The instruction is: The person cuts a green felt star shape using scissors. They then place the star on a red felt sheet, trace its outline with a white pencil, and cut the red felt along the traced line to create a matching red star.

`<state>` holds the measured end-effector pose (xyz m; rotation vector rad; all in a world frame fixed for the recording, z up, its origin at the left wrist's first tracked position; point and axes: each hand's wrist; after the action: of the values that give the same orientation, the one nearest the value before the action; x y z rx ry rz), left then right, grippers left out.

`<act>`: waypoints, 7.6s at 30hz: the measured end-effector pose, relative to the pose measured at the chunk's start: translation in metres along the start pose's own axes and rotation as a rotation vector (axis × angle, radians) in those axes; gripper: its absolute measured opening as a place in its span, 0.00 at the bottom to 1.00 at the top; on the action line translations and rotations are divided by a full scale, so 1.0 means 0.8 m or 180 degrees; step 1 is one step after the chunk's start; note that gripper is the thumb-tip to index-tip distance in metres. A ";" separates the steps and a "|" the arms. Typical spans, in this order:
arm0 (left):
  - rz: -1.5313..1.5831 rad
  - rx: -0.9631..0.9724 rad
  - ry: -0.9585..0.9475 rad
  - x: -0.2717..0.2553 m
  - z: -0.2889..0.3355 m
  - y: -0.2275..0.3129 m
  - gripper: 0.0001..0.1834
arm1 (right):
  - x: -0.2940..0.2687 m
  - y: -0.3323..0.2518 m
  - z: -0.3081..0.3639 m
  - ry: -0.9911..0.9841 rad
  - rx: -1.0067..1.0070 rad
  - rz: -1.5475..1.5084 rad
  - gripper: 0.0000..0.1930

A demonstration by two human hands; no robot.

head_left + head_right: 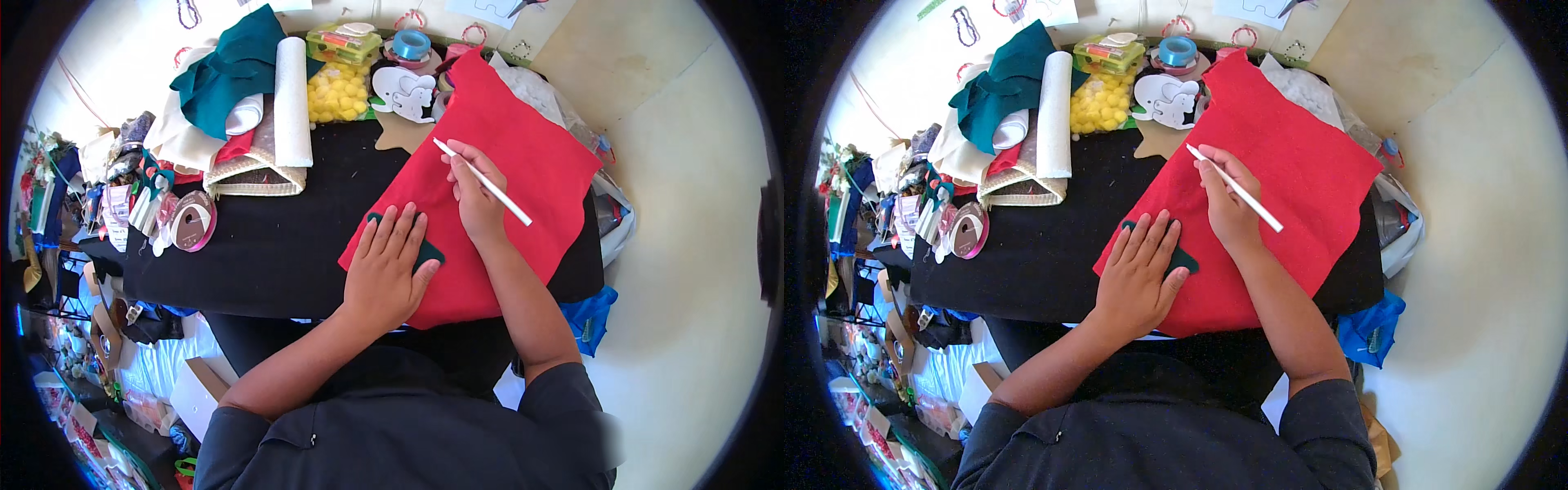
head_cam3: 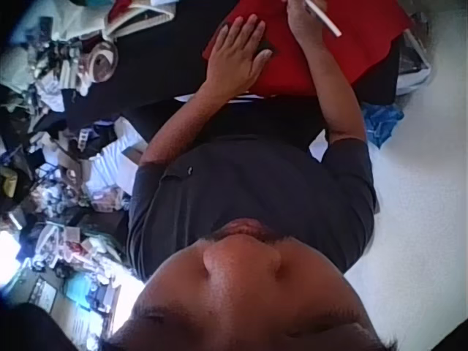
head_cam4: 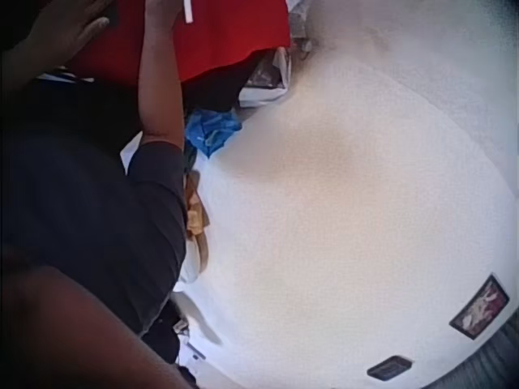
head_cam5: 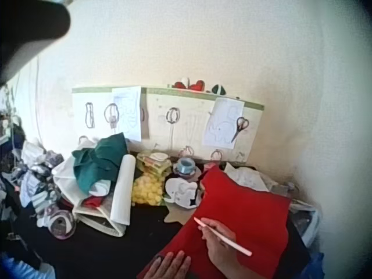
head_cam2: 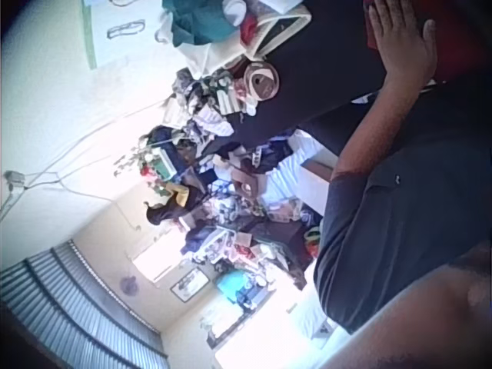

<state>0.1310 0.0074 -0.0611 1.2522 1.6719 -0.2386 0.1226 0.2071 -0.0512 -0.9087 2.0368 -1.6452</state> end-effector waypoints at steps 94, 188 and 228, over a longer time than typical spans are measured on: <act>0.0336 0.0479 -0.2027 -0.017 -0.165 -0.157 0.31 | -0.007 -0.036 0.023 -0.0884 -0.0481 0.1561 0.07; 0.0387 0.0483 -0.1436 0.074 -0.192 0.012 0.29 | -0.084 -0.076 0.182 -0.0918 -0.1365 0.1716 0.09; 0.0311 0.0489 -0.1377 0.079 -0.189 0.011 0.30 | -0.070 -0.071 0.209 -0.1209 -0.1800 0.1645 0.10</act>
<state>0.0516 0.1481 -0.0339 1.2838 1.2361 -0.5459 0.2846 0.1174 -0.0447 -0.6971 2.2295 -0.5868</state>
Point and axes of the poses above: each hand's wrist, its own z-axis away from the middle knuckle, its own x-axis out of the palm, y = z × x, and after that the axes turned 12 degrees about y, right-handed
